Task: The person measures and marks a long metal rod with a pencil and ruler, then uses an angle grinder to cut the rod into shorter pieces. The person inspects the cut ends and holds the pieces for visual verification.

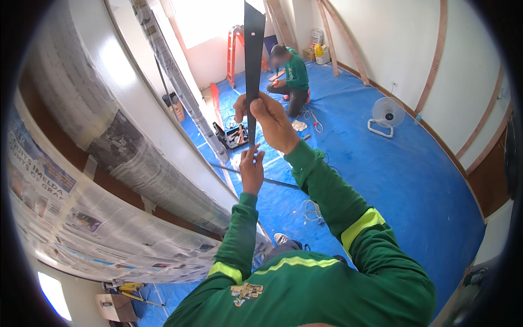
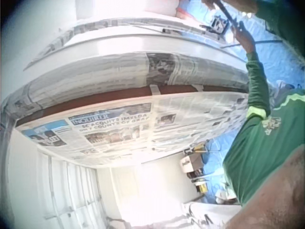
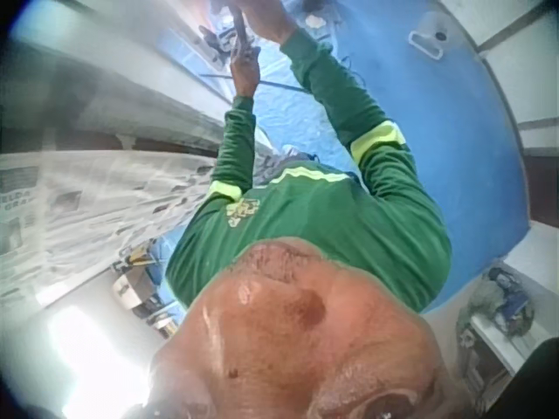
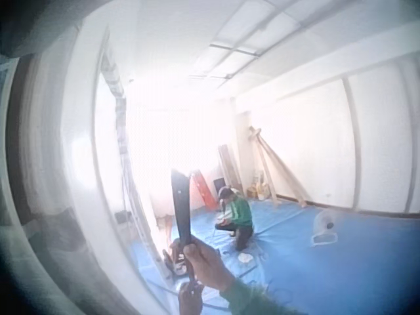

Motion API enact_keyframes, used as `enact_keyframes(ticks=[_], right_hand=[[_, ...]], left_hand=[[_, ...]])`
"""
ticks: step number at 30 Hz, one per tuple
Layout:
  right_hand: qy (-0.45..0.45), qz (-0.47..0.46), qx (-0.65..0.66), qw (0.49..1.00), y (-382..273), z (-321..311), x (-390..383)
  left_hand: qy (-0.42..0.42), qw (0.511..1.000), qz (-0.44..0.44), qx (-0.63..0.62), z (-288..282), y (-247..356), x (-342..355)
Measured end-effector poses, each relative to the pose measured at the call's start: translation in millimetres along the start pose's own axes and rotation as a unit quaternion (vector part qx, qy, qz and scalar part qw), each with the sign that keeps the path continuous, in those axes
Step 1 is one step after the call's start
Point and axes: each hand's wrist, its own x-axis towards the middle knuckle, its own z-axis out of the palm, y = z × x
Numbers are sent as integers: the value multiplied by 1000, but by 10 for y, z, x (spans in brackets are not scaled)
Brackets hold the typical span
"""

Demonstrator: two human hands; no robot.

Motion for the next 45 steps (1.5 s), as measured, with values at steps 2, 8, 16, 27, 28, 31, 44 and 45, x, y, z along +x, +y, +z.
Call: enact_keyframes(ticks=[2,8,16,27,28,31,44,45], right_hand=[[-14,31,15,999,263,-12,73],[-92,100,12,991,1014,-118,490],[-144,135,31,980,1823,-53,861],[-186,206,60,959,2810,-251,1353],[-210,172,16,962,2895,-289,1417],[-230,194,57,952,3110,-368,1527],[-274,205,214,915,3724,-635,2373],[-280,195,207,917,3763,-666,2437]], left_hand=[[16,1000,-10,3,1,-271,142],[45,995,-89,-33,198,-869,664],[70,983,-172,-14,16,-1321,842],[102,959,-263,-20,-42,-1551,589],[101,955,-278,-15,-54,-1569,597],[123,959,-251,40,-109,-1589,705],[201,955,-163,144,230,-2167,2254],[208,956,-159,134,209,-2236,2349]])
